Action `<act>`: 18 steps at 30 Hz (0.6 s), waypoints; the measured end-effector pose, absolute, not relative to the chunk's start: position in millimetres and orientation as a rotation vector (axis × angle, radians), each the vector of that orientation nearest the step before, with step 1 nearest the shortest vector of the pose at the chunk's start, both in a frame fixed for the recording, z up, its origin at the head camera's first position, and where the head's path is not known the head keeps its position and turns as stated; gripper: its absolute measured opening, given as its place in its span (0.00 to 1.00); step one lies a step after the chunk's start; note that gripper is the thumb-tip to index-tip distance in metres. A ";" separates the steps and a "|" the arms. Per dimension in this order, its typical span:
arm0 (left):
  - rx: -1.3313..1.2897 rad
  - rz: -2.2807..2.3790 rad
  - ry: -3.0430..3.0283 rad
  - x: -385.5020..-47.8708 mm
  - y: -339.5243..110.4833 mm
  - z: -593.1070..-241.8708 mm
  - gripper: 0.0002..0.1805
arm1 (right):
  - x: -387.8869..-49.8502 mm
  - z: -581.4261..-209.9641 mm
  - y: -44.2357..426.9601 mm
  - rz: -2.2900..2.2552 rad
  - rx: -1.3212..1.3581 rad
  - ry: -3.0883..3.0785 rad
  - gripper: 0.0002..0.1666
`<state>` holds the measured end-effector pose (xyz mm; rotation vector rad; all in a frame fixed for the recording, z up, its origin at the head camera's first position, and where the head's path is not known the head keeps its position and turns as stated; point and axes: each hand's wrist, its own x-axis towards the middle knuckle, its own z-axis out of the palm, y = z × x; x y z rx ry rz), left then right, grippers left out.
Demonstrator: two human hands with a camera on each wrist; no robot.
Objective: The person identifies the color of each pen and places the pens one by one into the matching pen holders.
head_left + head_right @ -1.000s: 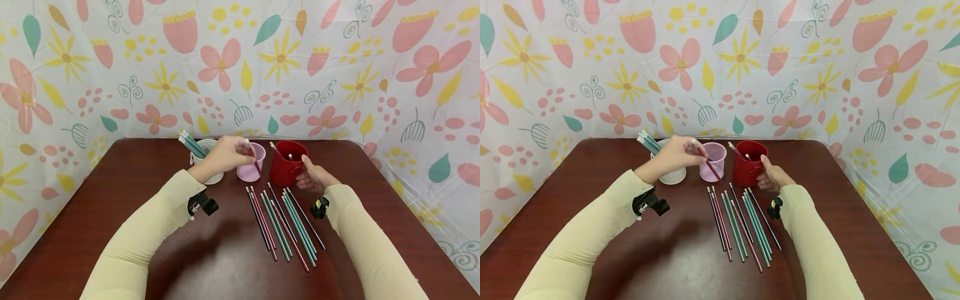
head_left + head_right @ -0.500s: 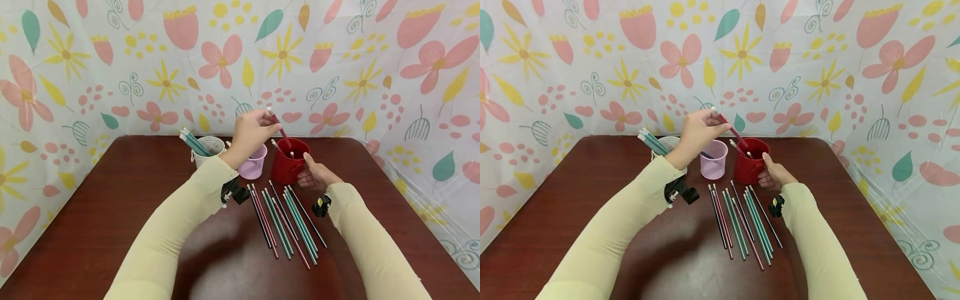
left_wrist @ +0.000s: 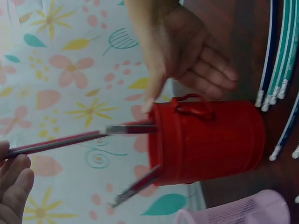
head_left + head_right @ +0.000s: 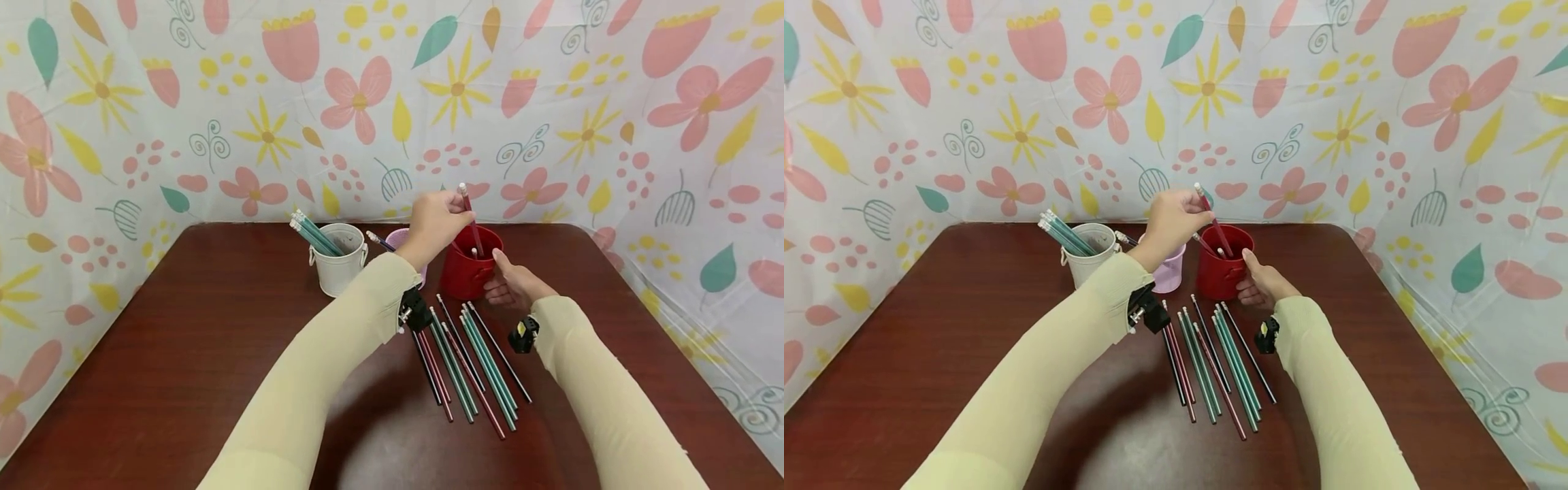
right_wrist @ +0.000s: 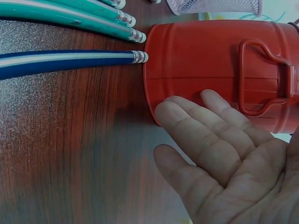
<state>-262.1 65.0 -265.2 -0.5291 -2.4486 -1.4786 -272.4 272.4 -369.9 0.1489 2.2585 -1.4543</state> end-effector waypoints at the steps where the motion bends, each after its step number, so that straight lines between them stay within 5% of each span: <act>1: -0.524 -1.477 -2.466 -263.1 65.7 -269.2 0.06 | -272.9 -370.1 272.4 -1.452 0.147 2.256 0.53; 18: -0.631 -1.263 -2.635 -272.7 65.6 -300.5 0.09 | -274.4 -369.7 271.1 -1.440 0.142 2.254 0.52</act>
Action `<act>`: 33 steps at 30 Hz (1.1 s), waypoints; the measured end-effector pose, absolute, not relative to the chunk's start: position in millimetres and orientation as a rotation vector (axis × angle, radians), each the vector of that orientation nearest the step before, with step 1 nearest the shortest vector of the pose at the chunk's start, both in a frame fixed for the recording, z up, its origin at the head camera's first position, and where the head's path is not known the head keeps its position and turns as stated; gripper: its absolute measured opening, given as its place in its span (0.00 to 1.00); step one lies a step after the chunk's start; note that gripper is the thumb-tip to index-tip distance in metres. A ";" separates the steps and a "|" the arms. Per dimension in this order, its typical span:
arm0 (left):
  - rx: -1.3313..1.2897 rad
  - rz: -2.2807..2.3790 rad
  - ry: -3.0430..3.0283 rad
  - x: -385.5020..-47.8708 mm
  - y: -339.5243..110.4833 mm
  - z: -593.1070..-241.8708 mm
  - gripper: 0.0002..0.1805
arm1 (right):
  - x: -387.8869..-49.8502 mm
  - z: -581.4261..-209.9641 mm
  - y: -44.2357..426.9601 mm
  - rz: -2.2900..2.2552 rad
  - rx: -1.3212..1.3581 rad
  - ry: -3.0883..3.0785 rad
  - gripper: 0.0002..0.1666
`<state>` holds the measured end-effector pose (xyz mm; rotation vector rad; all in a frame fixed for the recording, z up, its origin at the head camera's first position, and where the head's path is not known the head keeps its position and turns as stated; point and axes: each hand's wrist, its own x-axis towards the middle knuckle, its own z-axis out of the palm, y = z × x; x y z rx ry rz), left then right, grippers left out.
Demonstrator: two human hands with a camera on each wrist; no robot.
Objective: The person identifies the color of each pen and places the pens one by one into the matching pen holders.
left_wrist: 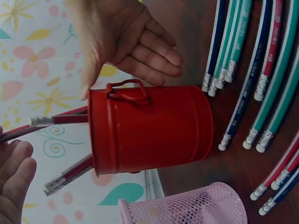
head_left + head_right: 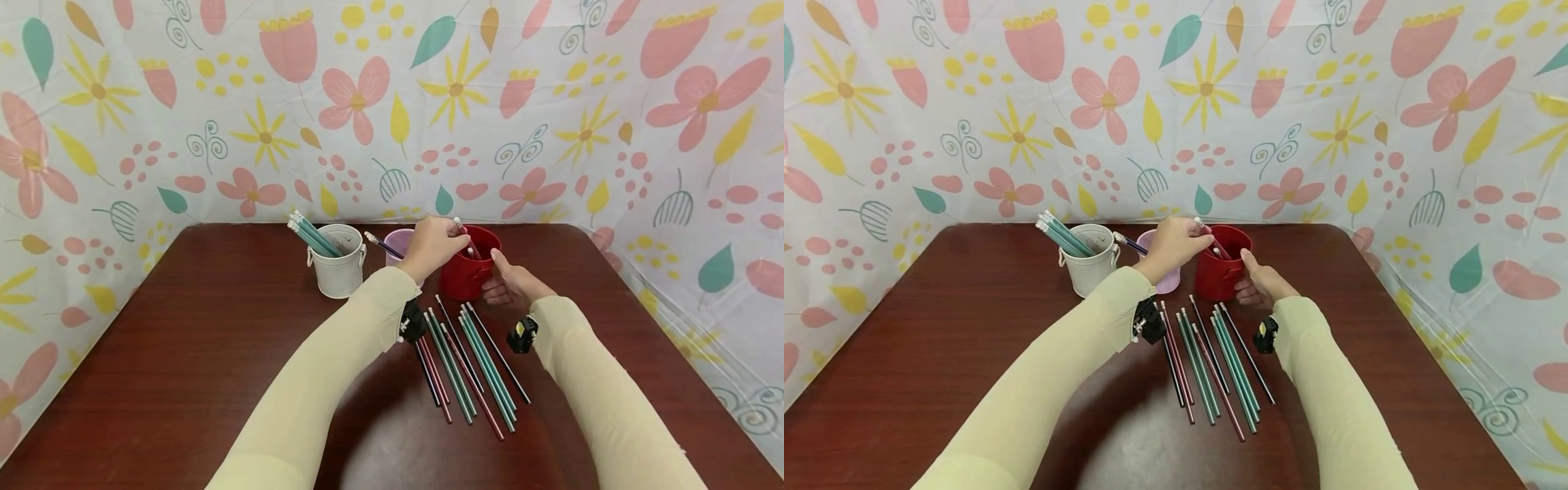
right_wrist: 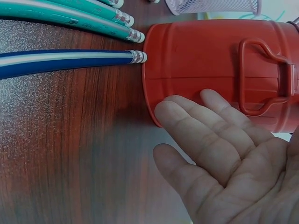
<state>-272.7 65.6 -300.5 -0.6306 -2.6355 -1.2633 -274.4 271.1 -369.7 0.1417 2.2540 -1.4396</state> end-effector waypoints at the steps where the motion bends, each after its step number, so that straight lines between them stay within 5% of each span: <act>1: -0.622 -1.251 -2.638 -273.0 66.5 -302.0 0.09 | -274.2 -369.7 271.5 -1.443 0.143 2.254 0.52; 18: -0.613 -1.119 -2.657 -279.2 73.5 -309.7 0.04 | -273.7 -369.9 273.1 -1.457 0.185 2.253 0.52; 33: -0.608 -1.205 -2.779 -281.1 62.1 -317.9 0.10 | -273.7 -369.5 270.4 -1.443 0.180 2.260 0.53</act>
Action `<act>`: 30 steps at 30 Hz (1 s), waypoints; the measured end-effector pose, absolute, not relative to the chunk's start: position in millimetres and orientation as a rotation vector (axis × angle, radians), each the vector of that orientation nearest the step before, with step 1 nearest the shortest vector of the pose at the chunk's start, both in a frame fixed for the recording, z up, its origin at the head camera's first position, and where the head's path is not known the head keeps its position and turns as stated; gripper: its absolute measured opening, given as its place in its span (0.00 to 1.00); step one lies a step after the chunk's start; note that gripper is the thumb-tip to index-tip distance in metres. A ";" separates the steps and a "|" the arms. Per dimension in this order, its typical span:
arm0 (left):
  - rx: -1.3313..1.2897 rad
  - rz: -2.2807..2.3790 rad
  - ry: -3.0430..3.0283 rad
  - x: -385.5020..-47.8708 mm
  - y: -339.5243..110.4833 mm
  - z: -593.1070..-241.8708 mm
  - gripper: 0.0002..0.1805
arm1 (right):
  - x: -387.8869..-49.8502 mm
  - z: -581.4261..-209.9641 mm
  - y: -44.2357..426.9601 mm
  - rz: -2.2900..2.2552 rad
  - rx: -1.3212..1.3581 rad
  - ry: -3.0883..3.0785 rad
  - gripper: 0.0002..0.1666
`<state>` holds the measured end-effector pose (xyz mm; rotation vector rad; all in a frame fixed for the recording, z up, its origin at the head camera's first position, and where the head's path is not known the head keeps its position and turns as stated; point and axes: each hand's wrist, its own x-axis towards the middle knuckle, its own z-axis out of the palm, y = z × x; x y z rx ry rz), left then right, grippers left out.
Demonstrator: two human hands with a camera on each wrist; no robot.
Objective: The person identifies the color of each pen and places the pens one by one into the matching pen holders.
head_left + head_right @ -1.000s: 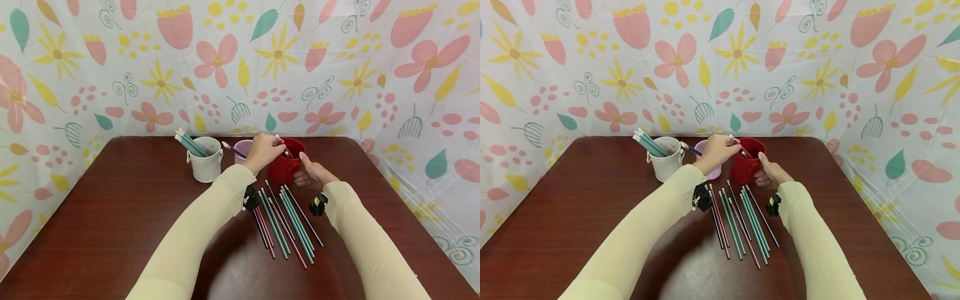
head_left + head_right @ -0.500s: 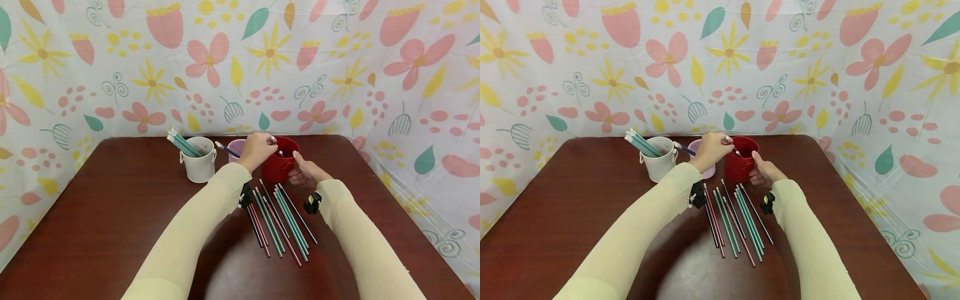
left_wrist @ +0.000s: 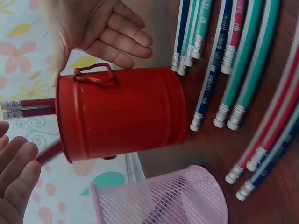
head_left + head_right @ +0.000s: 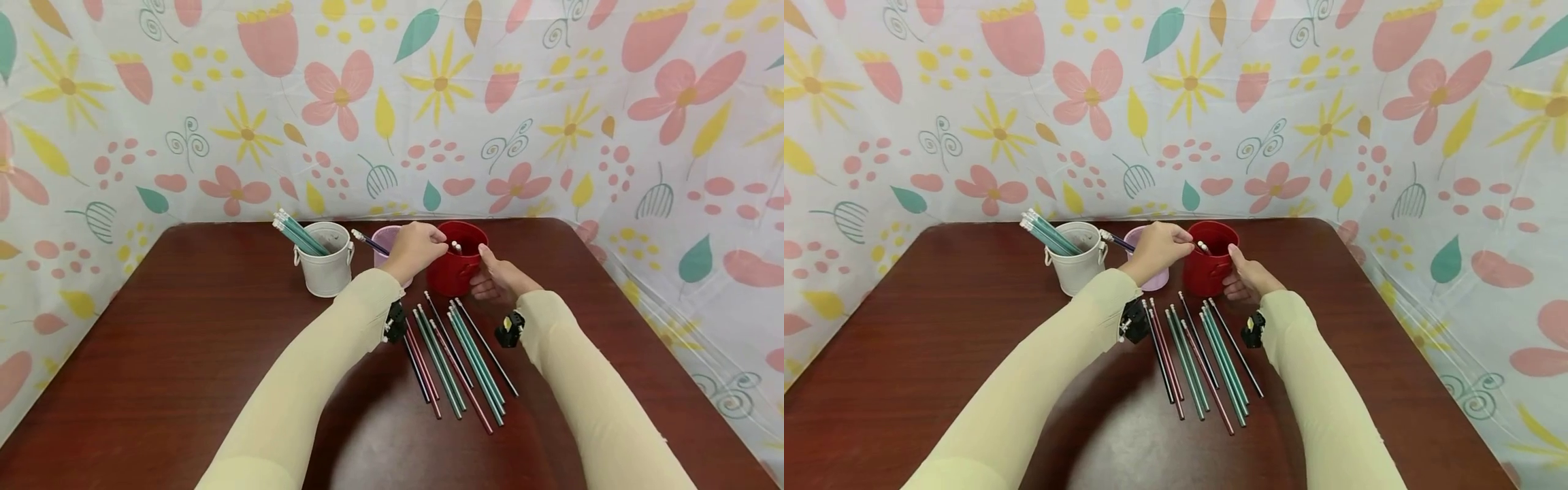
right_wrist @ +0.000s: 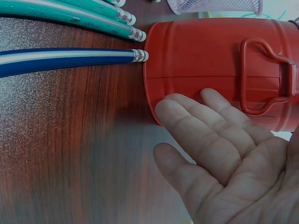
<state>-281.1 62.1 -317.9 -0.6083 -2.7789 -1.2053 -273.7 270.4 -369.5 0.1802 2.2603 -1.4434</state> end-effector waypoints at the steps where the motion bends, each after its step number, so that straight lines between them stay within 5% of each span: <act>1: -0.623 -1.202 -2.774 -280.5 60.0 -319.5 0.10 | -273.6 -369.6 270.7 -1.438 0.187 2.264 0.53; 12: -0.831 -0.764 -3.293 -265.7 32.6 -350.5 0.15 | -274.0 -368.1 270.9 -1.418 0.184 2.273 0.54; 19: -0.534 -0.901 -3.553 -258.5 19.6 -377.1 0.13 | -272.7 -369.8 271.9 -1.408 0.205 2.272 0.54; 30: -0.562 -0.688 -3.634 -255.8 25.9 -390.5 0.13 | -272.8 -370.5 270.7 -1.415 0.193 2.268 0.56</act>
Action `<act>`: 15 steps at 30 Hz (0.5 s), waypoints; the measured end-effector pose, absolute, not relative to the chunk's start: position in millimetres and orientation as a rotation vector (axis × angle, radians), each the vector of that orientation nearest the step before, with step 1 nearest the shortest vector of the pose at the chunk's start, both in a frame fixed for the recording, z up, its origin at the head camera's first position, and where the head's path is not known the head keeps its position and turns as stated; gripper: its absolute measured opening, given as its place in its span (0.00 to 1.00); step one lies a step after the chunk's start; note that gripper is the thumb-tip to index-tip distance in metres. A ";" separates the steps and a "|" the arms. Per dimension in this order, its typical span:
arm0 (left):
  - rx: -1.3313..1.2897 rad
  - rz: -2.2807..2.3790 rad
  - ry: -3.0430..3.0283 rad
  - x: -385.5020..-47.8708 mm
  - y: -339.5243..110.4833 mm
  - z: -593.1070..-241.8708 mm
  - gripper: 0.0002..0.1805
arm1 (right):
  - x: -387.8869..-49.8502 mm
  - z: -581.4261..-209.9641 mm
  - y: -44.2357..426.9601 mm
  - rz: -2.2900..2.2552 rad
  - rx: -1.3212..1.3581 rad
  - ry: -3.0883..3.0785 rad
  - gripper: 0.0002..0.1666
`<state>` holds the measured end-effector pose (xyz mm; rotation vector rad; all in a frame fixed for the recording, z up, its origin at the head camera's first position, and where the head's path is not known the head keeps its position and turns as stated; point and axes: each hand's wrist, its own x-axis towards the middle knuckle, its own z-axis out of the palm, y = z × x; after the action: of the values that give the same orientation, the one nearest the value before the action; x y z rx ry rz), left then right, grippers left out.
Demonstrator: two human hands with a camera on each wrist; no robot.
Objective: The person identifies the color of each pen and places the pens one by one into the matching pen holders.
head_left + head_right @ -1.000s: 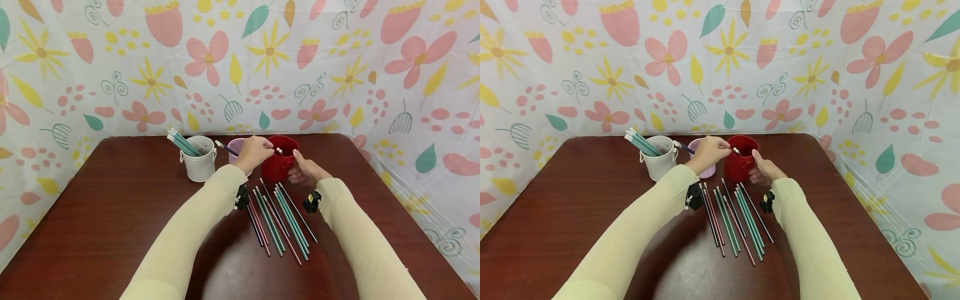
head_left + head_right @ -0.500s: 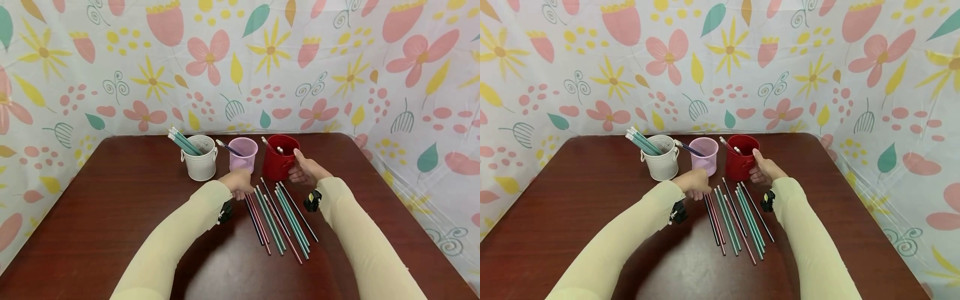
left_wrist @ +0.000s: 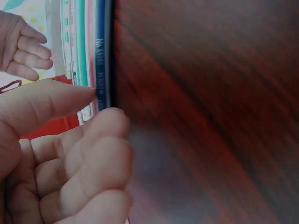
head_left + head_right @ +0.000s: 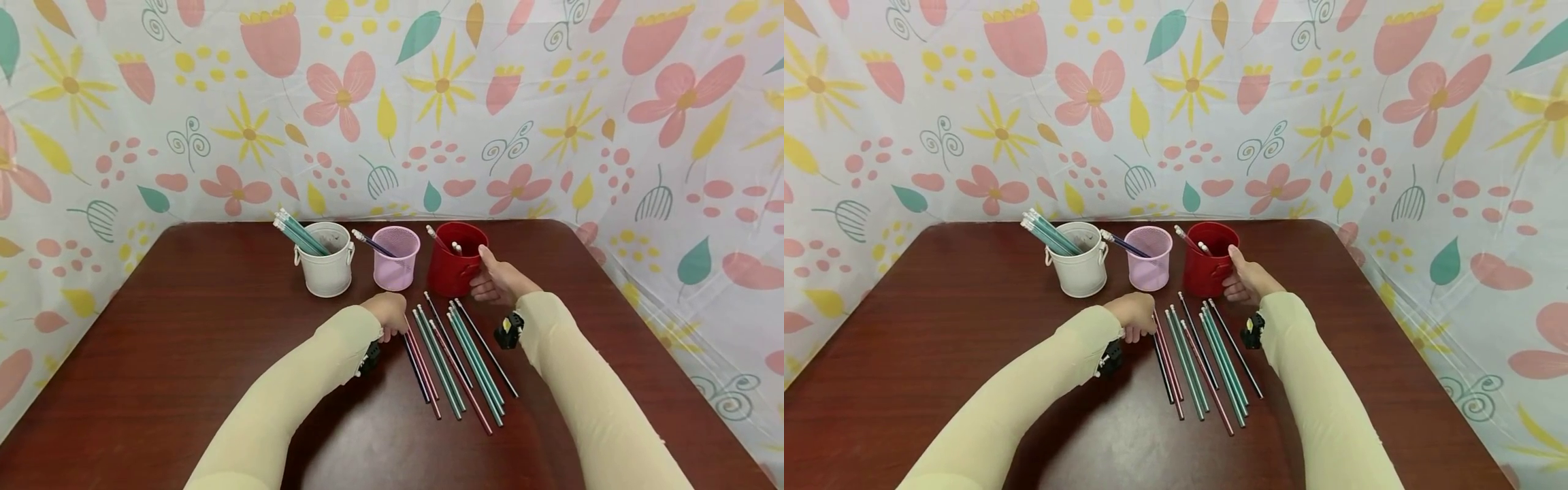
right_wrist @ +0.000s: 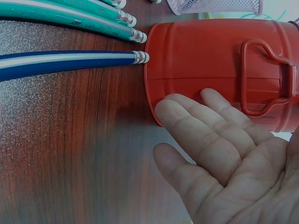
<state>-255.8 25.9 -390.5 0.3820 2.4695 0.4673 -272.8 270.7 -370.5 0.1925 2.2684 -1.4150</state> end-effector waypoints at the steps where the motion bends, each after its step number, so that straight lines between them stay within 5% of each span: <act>1: 0.393 0.439 2.478 -255.5 26.3 -391.4 0.13 | -272.9 -370.8 270.6 -1.416 0.191 2.264 0.57; 15: 0.398 0.334 2.358 -256.5 20.9 -394.5 0.10 | -274.7 -370.9 270.5 -1.425 0.196 2.237 0.58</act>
<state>-256.5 20.9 -394.5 0.3976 2.3575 0.3341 -274.7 270.5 -370.9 0.1961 2.2371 -1.4246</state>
